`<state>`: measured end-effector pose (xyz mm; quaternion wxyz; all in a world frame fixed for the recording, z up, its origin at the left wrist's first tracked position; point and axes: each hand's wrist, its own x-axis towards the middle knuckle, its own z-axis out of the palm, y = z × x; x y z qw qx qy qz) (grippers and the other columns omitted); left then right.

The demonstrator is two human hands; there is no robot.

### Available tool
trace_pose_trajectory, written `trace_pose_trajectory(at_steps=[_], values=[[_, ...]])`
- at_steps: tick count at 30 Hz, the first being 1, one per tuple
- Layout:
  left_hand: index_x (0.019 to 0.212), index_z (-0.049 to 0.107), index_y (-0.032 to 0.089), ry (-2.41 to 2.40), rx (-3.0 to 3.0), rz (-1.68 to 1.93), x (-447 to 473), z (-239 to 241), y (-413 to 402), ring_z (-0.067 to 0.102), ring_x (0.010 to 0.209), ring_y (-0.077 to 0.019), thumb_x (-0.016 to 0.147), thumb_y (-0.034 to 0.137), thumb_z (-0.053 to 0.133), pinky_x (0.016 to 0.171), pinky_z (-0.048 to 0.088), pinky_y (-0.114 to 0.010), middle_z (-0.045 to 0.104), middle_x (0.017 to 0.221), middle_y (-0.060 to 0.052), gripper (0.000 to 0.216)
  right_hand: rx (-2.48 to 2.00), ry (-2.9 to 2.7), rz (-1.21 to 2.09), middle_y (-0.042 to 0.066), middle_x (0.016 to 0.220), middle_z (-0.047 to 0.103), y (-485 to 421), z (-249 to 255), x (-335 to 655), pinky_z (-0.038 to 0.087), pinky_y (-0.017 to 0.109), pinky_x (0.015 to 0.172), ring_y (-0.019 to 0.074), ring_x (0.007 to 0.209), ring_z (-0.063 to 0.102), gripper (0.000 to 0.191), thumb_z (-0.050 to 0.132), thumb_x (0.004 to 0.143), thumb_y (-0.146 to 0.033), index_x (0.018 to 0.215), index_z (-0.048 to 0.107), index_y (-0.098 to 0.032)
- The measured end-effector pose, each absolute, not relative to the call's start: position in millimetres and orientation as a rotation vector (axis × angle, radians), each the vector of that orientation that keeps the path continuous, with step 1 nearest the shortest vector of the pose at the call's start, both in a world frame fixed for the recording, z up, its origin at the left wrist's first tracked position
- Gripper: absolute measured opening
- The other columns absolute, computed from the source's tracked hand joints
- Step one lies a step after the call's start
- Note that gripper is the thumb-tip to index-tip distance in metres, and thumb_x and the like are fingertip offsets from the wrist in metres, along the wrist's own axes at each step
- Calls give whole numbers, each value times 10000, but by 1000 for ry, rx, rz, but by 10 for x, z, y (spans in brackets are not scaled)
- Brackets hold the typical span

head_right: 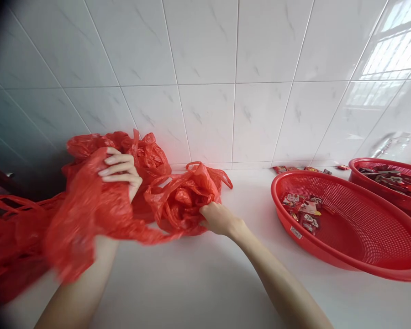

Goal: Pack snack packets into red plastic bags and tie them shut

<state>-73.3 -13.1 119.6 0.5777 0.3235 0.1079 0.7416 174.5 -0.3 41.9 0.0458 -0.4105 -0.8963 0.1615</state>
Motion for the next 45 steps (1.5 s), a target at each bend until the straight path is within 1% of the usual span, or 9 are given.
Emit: trace_pose_trajectory(at_steps=[3, 6, 10, 15, 18, 25, 32, 37, 45], values=[[830, 657, 287, 434, 1209, 1319, -774, 1174, -342, 243, 311, -48, 915, 329, 629, 284, 213, -187, 506, 546, 83, 99, -1203, -2461, 463, -24, 656, 454, 51, 406, 1723, 268, 260, 505, 113, 565, 342, 343, 524, 870, -82, 640, 313, -224], [786, 718, 208, 605, 1481, 792, -568, 1083, -509, 462, 442, -76, 949, 342, 594, 441, 373, -193, 578, 568, 15, 244, -1124, -2112, 323, -43, 615, 380, 81, 426, 1729, 261, 252, 495, 113, 545, 277, 344, 508, 903, -153, 664, 277, -239], [1179, 720, 240, 750, 1898, 211, -156, 861, -501, 593, 715, -131, 901, 339, 656, 723, 469, -251, 659, 780, -1, 302, -974, -1834, 64, -8, 650, 458, 43, 483, 1765, 353, 245, 529, 134, 581, 376, 299, 466, 972, -284, 692, 374, -233], [1265, 658, 258, 1047, 1962, 421, -48, 598, -79, 628, 810, -177, 891, 431, 645, 767, 489, -293, 673, 858, -3, 412, -900, -2011, 70, 156, 1215, 642, 16, 551, 1824, 532, 363, 862, 264, 1118, 617, 342, 443, 999, -335, 1294, 553, -202], [1216, 690, 243, 1204, 1759, 705, -137, 455, 345, 658, 879, -227, 800, 422, 736, 839, 511, -346, 706, 866, -18, 454, -1015, -2283, 180, 178, 1622, 308, 62, 560, 1873, 325, 524, 1165, 303, 1544, 190, 674, 488, 974, -298, 1593, 228, -236], [969, 694, 207, 1475, 1468, 936, -331, 55, 923, 629, 1122, -348, 589, 242, 821, 937, 481, -408, 727, 1098, -123, 402, -1304, -2737, 413, 203, 1688, 75, 38, 616, 1966, 230, 572, 1199, 351, 1455, 399, 657, 528, 961, -306, 1577, 312, -230], [750, 656, 201, 1454, 1429, 904, -302, 30, 781, 623, 732, -228, 640, 327, 774, 656, 470, -327, 689, 761, -40, 205, -1294, -2710, 396, 158, 1585, 404, -11, 729, 2034, 452, 432, 1010, 314, 1215, 626, 475, 510, 976, -346, 1437, 511, -236], [618, 578, 192, 1333, 1491, 1023, 0, 302, 577, 517, 635, -148, 704, 406, 755, 604, 404, -272, 570, 634, 20, 291, -1367, -2544, 369, 128, 1192, 698, -21, 773, 2049, 478, 374, 840, 300, 1058, 678, 438, 406, 1019, -512, 1284, 596, -220], [675, 492, 216, 1021, 1317, 1368, 389, 642, 289, 525, 648, -122, 820, 592, 670, 613, 408, -259, 501, 622, 55, 440, -1437, -2218, 525, -21, 628, 530, 22, 734, 2009, 335, 270, 543, 152, 580, 492, 232, 547, 896, -342, 715, 462, -224]])
